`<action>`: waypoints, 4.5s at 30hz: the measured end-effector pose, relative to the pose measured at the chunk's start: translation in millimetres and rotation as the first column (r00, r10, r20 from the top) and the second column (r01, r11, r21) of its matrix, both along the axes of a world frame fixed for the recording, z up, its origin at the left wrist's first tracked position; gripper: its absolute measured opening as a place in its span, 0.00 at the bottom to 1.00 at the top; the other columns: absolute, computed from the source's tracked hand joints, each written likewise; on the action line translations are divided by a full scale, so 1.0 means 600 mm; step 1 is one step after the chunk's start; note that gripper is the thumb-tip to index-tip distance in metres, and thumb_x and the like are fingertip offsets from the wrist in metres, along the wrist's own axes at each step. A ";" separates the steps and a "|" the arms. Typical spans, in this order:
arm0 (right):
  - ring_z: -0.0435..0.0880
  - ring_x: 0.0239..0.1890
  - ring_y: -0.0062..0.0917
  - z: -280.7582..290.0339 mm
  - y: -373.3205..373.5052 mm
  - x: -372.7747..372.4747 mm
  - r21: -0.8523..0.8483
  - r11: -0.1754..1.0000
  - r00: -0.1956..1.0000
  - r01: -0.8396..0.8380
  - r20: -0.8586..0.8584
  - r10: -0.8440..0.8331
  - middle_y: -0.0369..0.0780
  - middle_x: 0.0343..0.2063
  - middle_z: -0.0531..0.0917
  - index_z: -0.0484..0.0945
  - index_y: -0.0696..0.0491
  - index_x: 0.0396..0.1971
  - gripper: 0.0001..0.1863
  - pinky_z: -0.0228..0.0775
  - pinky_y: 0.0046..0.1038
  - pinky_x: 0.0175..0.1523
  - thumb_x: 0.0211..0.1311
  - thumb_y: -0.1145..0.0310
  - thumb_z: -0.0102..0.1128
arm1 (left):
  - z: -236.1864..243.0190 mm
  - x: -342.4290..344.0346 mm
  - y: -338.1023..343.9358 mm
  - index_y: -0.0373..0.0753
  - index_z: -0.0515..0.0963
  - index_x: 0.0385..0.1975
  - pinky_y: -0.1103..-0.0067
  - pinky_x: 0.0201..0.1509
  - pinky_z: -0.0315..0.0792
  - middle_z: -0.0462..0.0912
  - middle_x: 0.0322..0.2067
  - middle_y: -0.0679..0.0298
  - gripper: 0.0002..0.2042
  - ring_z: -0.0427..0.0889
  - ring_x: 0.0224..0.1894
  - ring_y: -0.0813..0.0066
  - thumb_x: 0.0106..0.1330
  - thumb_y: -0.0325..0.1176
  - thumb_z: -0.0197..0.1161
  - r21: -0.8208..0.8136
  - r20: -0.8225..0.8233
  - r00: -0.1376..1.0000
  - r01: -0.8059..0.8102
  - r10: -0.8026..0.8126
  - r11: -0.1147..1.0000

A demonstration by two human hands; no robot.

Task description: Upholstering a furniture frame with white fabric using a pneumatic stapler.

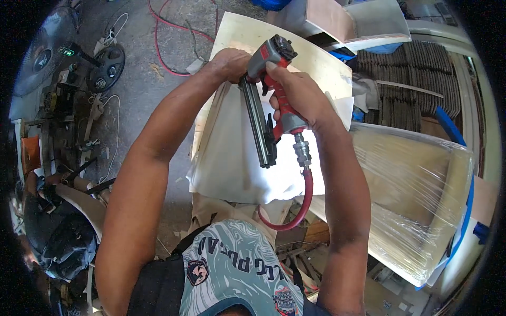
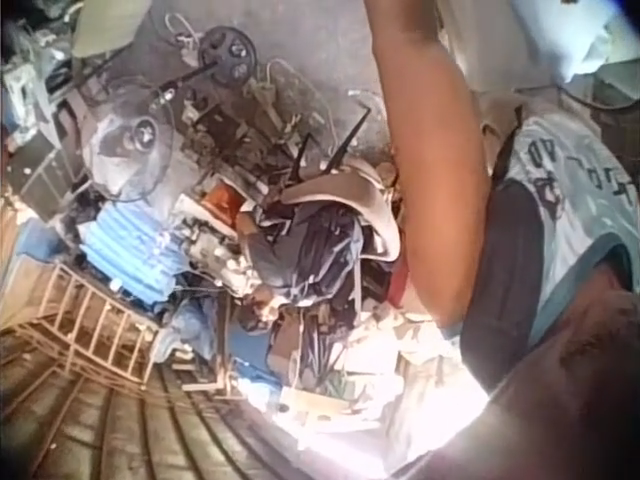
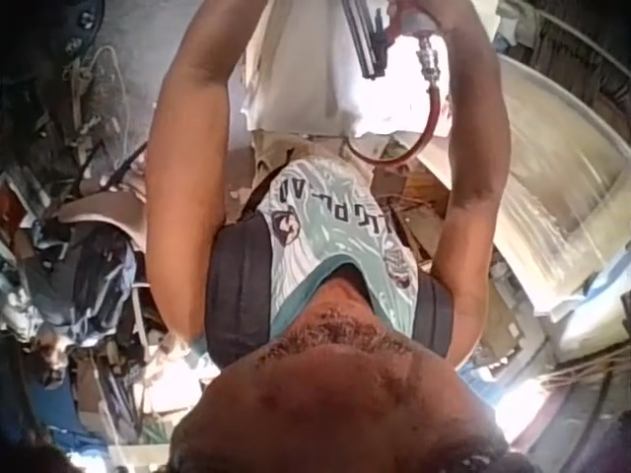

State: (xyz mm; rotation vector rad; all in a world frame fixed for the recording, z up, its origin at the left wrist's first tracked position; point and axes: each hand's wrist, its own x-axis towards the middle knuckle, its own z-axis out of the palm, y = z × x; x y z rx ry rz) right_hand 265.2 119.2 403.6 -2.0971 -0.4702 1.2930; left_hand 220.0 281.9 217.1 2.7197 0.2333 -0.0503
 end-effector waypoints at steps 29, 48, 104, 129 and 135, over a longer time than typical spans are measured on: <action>0.73 0.18 0.18 -0.215 -0.741 -0.106 -0.533 0.846 0.985 0.015 -0.137 -0.104 0.32 0.16 0.74 0.78 0.55 0.31 0.17 0.65 0.24 0.24 0.63 0.54 0.59 | 0.009 0.057 -0.003 0.38 0.76 0.44 0.62 0.49 0.75 0.81 0.47 0.53 0.14 0.80 0.49 0.53 0.61 0.35 0.60 0.368 0.064 0.851 -0.505 0.521 0.780; 0.79 0.49 0.51 -0.488 -1.056 0.052 -0.605 0.796 0.993 0.031 -0.075 -0.096 0.58 0.41 0.81 0.79 0.60 0.42 0.31 0.70 0.45 0.53 0.58 0.43 0.54 | 0.065 0.468 -0.590 0.36 0.75 0.44 0.61 0.50 0.72 0.83 0.39 0.49 0.19 0.80 0.46 0.48 0.63 0.46 0.58 0.178 -0.161 0.986 -0.008 0.037 0.984; 0.75 0.13 0.18 -0.034 -0.533 0.480 0.094 0.995 0.994 -0.043 -0.094 0.052 0.35 0.13 0.74 0.77 0.59 0.29 0.32 0.68 0.22 0.19 0.66 0.39 0.50 | -0.023 0.487 -0.450 0.41 0.80 0.37 0.64 0.41 0.74 0.83 0.33 0.51 0.13 0.81 0.38 0.48 0.50 0.28 0.61 -0.381 0.164 0.939 0.344 -0.303 0.859; 0.75 0.13 0.20 0.001 -0.472 0.442 -0.144 0.983 0.993 -0.117 -0.012 0.117 0.35 0.13 0.73 0.75 0.58 0.24 0.34 0.69 0.25 0.20 0.66 0.37 0.45 | -0.054 0.507 -0.462 0.42 0.81 0.39 0.77 0.33 0.76 0.84 0.34 0.61 0.12 0.82 0.33 0.72 0.58 0.38 0.67 -0.875 0.048 0.974 0.147 -0.220 0.462; 0.74 0.12 0.21 0.008 -0.552 0.412 -0.016 1.000 0.996 -0.016 0.090 0.017 0.36 0.10 0.75 0.76 0.58 0.25 0.35 0.67 0.25 0.21 0.67 0.37 0.43 | -0.026 0.504 -0.467 0.46 0.83 0.36 0.64 0.45 0.74 0.85 0.35 0.55 0.10 0.82 0.39 0.53 0.62 0.42 0.59 -0.246 0.132 0.956 0.287 -0.261 0.926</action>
